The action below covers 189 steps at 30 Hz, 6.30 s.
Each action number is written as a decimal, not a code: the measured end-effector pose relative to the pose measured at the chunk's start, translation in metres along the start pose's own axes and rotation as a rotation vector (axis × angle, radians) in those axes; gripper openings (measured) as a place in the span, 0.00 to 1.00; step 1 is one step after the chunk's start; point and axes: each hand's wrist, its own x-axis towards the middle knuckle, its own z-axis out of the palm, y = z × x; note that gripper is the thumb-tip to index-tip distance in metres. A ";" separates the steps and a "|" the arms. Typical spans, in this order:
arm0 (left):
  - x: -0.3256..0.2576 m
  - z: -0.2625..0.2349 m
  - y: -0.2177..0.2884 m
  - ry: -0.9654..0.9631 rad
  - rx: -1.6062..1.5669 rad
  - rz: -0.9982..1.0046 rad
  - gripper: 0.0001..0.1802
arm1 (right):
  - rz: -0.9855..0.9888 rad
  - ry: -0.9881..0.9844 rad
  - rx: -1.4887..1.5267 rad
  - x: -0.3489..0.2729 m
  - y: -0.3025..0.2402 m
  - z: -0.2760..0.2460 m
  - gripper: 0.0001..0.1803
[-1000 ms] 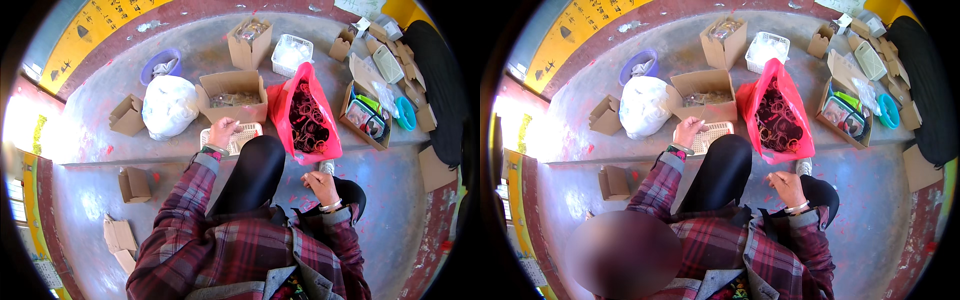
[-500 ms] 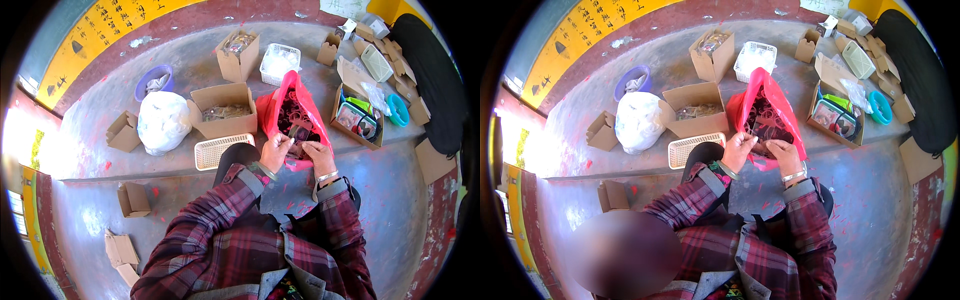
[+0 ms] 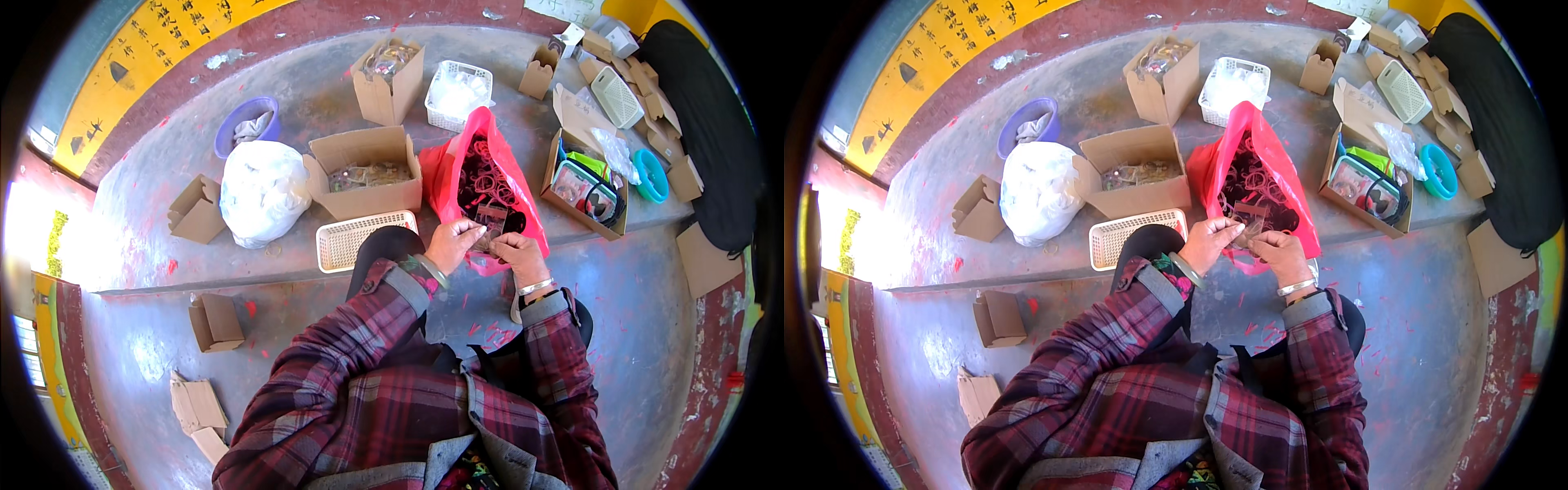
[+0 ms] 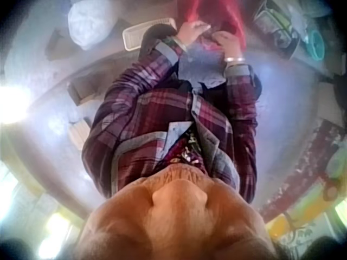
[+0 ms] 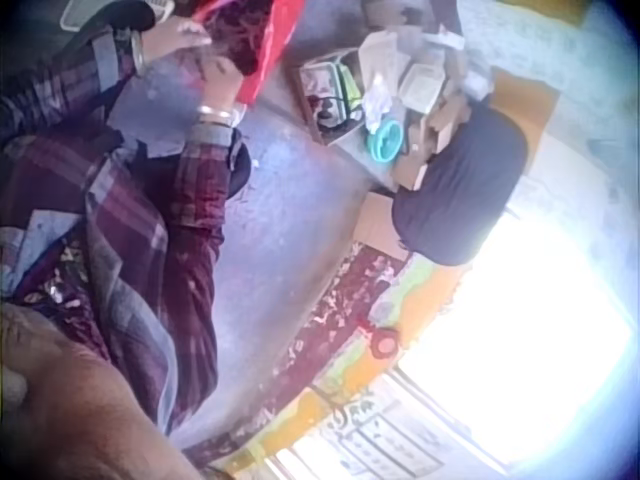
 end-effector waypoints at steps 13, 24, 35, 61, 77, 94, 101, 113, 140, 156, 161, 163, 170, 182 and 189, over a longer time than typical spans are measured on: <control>0.004 0.001 -0.014 -0.059 -0.282 -0.123 0.10 | -0.008 0.077 0.052 -0.001 0.005 0.001 0.08; -0.003 0.006 -0.001 -0.056 -0.025 -0.143 0.14 | -0.006 0.089 -0.011 0.001 0.017 -0.004 0.07; 0.003 -0.002 -0.016 -0.016 -0.047 -0.236 0.13 | -0.122 0.246 -0.163 -0.001 0.007 -0.009 0.07; 0.002 -0.002 -0.001 -0.068 -0.474 -0.269 0.11 | -0.032 -0.133 -0.161 -0.011 0.003 0.004 0.12; -0.001 0.013 -0.008 -0.075 -0.305 -0.258 0.03 | -0.105 0.222 -0.152 -0.016 0.004 0.004 0.08; -0.003 0.012 -0.012 0.000 -0.291 -0.202 0.05 | -0.001 0.118 0.046 -0.013 0.001 -0.004 0.07; -0.003 0.016 -0.010 -0.021 -0.310 -0.230 0.05 | -0.047 0.176 0.052 -0.012 0.006 -0.005 0.07; -0.001 0.010 -0.012 -0.102 -0.297 -0.271 0.09 | -0.044 0.209 0.024 -0.012 0.007 -0.001 0.06; -0.004 0.007 -0.013 0.016 -0.246 -0.255 0.06 | 0.003 0.084 0.157 -0.006 0.011 -0.001 0.09; -0.003 0.009 -0.013 -0.049 -0.224 -0.242 0.08 | 0.038 0.098 0.189 -0.009 0.006 -0.004 0.07; -0.002 0.010 -0.014 -0.073 -0.287 -0.240 0.08 | 0.007 0.148 0.187 -0.008 0.010 -0.003 0.06; -0.001 0.008 -0.017 -0.077 -0.315 -0.241 0.06 | 0.022 0.159 0.169 -0.011 0.005 -0.002 0.06; -0.001 0.008 -0.013 -0.060 -0.351 -0.207 0.07 | 0.021 0.168 0.121 -0.012 0.001 0.000 0.07; -0.002 0.010 -0.011 -0.076 -0.348 -0.144 0.07 | 0.031 0.161 0.054 -0.006 0.012 -0.001 0.09; -0.003 0.009 -0.010 -0.039 -0.307 -0.148 0.07 | 0.014 0.156 0.068 -0.004 0.018 -0.001 0.09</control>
